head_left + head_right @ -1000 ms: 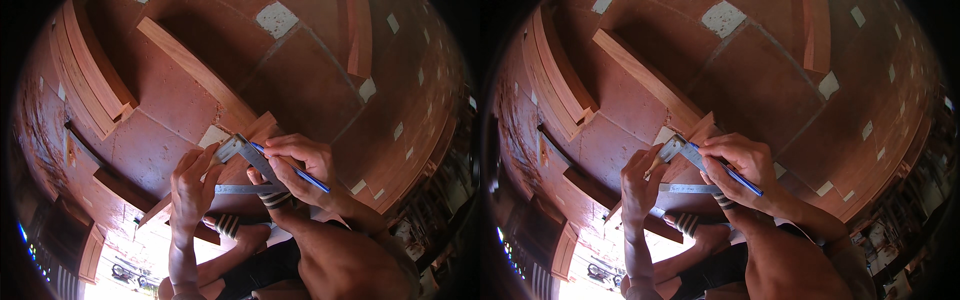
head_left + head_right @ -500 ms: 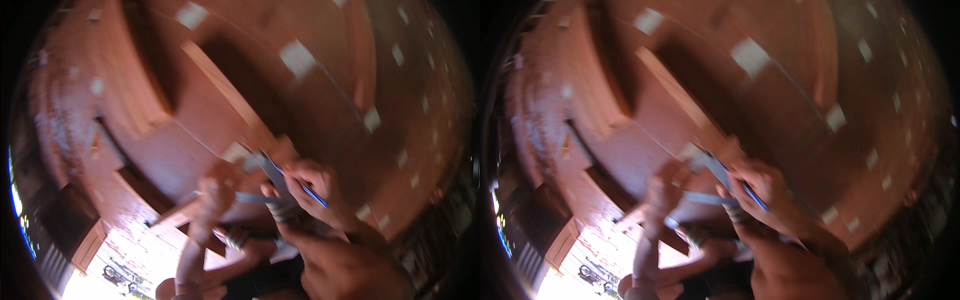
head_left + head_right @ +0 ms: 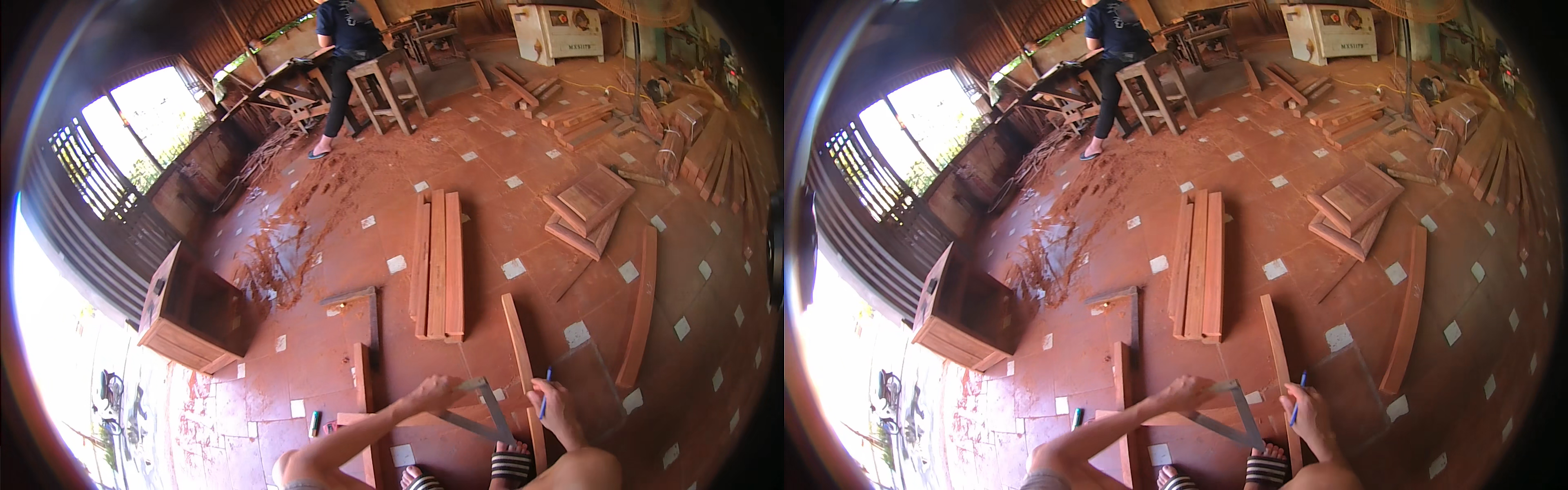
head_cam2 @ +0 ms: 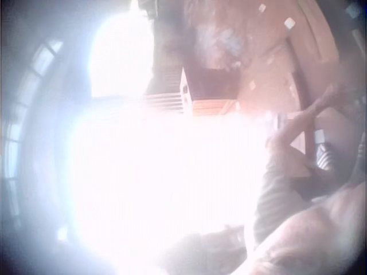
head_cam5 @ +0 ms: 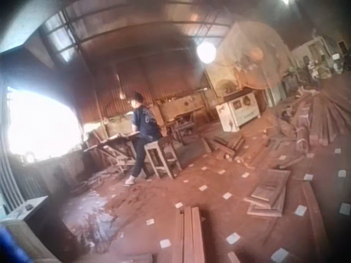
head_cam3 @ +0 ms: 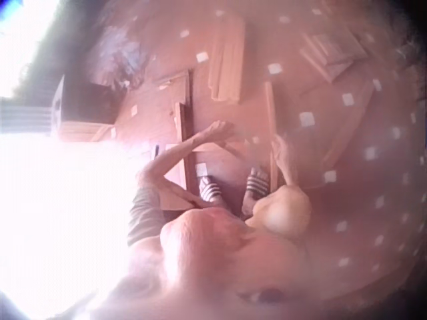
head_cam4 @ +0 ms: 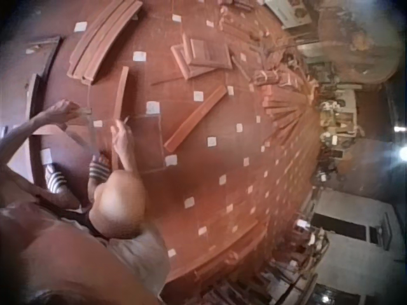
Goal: The person sits on the floor and uses a tape measure, pencil, and set square to measure and mark several wooden planks. They repeatedly align the tools, draw lines, and write numbers on the wood surfaces.
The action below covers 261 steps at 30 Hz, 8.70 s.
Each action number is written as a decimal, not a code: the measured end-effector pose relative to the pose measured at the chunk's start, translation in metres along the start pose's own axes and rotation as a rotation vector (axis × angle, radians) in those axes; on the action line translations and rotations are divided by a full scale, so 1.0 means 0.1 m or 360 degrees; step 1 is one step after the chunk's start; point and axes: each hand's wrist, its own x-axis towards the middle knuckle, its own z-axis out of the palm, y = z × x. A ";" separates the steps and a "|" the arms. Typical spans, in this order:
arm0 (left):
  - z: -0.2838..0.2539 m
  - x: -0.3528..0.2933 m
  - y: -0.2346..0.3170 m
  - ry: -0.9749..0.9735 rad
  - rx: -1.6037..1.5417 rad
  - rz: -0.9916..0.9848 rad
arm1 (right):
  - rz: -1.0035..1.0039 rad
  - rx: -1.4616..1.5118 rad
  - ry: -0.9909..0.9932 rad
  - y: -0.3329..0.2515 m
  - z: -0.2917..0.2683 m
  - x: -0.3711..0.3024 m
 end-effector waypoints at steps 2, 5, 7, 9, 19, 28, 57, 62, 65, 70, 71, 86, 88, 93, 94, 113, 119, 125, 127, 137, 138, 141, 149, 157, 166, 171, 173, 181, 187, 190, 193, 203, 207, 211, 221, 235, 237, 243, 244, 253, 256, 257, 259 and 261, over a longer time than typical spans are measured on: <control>-0.35 -0.15 -0.01 0.0024 0.0187 -0.0116 | -0.0272 -0.0125 -0.0104 -0.06 0.02 0.10; -0.79 -0.58 -0.01 0.0106 0.0227 -0.0230 | -0.0250 -0.0373 -0.0529 -0.09 0.10 0.18; -0.96 -0.88 -0.04 0.0141 0.0171 -0.0352 | -0.0266 -0.0524 -0.0727 -0.04 0.19 0.20; -1.07 -1.12 -0.12 0.0179 0.0137 -0.0448 | -0.0258 -0.0649 -0.0883 0.09 0.30 0.26; -1.19 -1.92 -0.12 0.0327 -0.0118 -0.0439 | -0.0212 -0.0812 -0.0916 0.73 0.74 0.11; -1.16 -2.00 -0.60 0.0397 -0.0562 -0.0314 | -0.0095 -0.0632 -0.0920 0.61 0.34 -0.81; -1.39 -2.01 -0.50 0.0477 -0.1100 -0.0389 | 0.1147 -0.0218 0.0820 1.36 -1.25 -1.90; -1.36 -2.02 -0.54 0.0485 -0.1218 -0.0468 | 0.1483 -0.0649 0.0892 1.61 -1.18 -1.88; -1.34 -2.04 -0.60 0.0503 -0.1194 -0.0533 | 0.1584 -0.0720 0.0848 1.63 -1.02 -1.81; -1.35 -2.17 -0.63 0.0541 -0.1174 -0.0562 | 0.1716 -0.0616 0.0799 1.94 -1.05 -1.29; -1.35 -2.19 -0.62 0.0547 -0.1157 -0.0582 | 0.1757 -0.0707 0.0798 2.07 -1.07 -1.11; -1.33 -2.62 -0.61 0.0783 -0.0798 -0.0691 | 0.1091 -0.0768 0.1045 2.57 -0.94 -0.54; -1.33 -2.77 -0.57 0.0806 -0.0754 -0.0759 | 0.0925 -0.0798 0.1076 2.28 -0.73 -0.50; -1.20 -3.31 -0.45 0.0980 -0.1025 -0.0888 | 0.0735 -0.0646 0.1013 1.62 -0.22 -0.07; -1.17 -3.44 -0.46 0.1047 -0.0980 -0.0948 | 0.0717 -0.0609 0.1017 1.49 -0.15 0.09; -0.37 -5.71 -0.86 0.1947 -0.1620 -0.1483 | -0.0094 0.0300 0.0612 0.03 1.00 0.77; -0.19 -5.93 -1.17 0.2031 -0.1778 -0.1403 | 0.0290 0.0082 0.0531 0.72 1.30 -0.20; -0.29 -5.90 -1.34 0.2106 -0.2004 -0.1204 | 0.0705 -0.0028 0.0461 1.05 1.22 -1.04; -0.34 -5.84 -1.35 0.2087 -0.1999 -0.1167 | 0.0774 -0.0042 0.0463 1.07 1.17 -1.20; -0.58 -5.79 -1.80 0.2199 -0.2242 -0.0783 | 0.0855 -0.0035 0.0698 1.31 0.62 -1.47; -0.54 -5.75 -1.89 0.2269 -0.2214 -0.0819 | 0.0838 -0.0032 0.0726 1.35 0.51 -1.43; -0.25 -5.63 -2.11 0.2241 -0.2121 -0.1157 | 0.0772 -0.0012 0.0812 1.47 0.13 -1.26; 1.34 -4.69 -2.83 0.2344 -0.2564 -0.1892 | 0.0215 0.0043 0.0773 1.33 -0.90 -0.41; 2.07 -4.12 -3.45 0.2441 -0.2353 -0.2614 | -0.0031 -0.0091 0.0724 0.31 -2.23 0.41; 1.44 -3.99 -3.18 0.2295 -0.1994 -0.2885 | -0.0191 -0.0474 0.0430 -0.96 -2.27 0.80; 1.31 -3.70 -3.25 0.2150 -0.1634 -0.3177 | -0.0130 -0.0510 0.0286 -1.52 -1.79 0.62; 1.29 -3.48 -3.19 0.2127 -0.0894 -0.3209 | -0.0128 -0.0357 0.0173 -1.70 -1.64 0.54; 1.24 -2.78 -2.76 0.1355 0.0144 -0.1060 | -0.0426 -0.0382 0.0061 -2.07 -1.33 0.21; 1.34 -2.64 -2.66 0.1117 0.0556 -0.1206 | -0.0452 -0.0376 0.0002 -2.32 -1.51 -0.11; 1.45 -2.68 -2.71 0.1064 0.0324 -0.1225 | -0.0507 -0.0445 -0.0018 -2.47 -1.68 -0.19; 1.36 -2.73 -2.75 0.1315 0.0030 -0.1129 | -0.0665 -0.0582 -0.0067 -2.50 -1.80 -0.25; -1.11 -3.49 -0.72 0.1404 -0.0400 -0.0352 | -0.0425 -0.0350 -0.0533 -1.31 -0.66 0.56; -1.55 -3.63 0.35 0.0936 -0.0414 -0.0348 | -0.0318 -0.0141 -0.0526 -0.62 0.58 1.30; -1.49 -3.19 0.72 0.0451 -0.0472 -0.0485 | 0.0169 -0.0005 -0.0142 -0.14 1.88 1.93; -1.53 -2.45 1.66 -0.0184 -0.3060 -0.0509 | 0.0854 0.0400 -0.0142 0.28 2.78 2.38; -1.81 -2.72 1.94 -0.1197 -0.2900 0.0256 | 0.0392 -0.0165 0.0493 -0.54 2.52 0.90; -1.84 -2.84 2.04 -0.1066 -0.2437 0.0350 | 0.0177 -0.0240 0.0417 -0.64 2.47 0.53; -1.51 -3.22 2.15 -0.0097 -0.1028 0.0400 | -0.0094 -0.0767 0.0082 -0.55 2.41 -0.60; -1.46 -3.32 2.13 -0.0134 -0.0864 0.0272 | -0.0160 -0.0660 -0.0050 -0.47 2.36 -0.71; -1.09 -3.58 2.19 0.0045 -0.0199 0.0041 | 0.0408 0.0496 0.0503 -0.35 2.02 -0.85; -0.99 -3.49 2.16 0.0054 -0.0061 0.0028 | 0.0782 0.0289 0.0487 -0.25 1.94 -0.59; -0.97 -3.45 2.14 -0.0004 -0.0001 -0.0001 | 0.0690 0.0280 0.0496 -0.25 1.97 -0.48; -0.96 -3.39 2.09 -0.0078 0.0038 0.0009 | 0.0811 0.0269 0.0412 -0.29 2.06 -0.30; -0.96 -3.36 2.08 -0.0259 0.0061 -0.0094 | 0.0819 0.0032 0.0181 -0.40 2.19 -0.19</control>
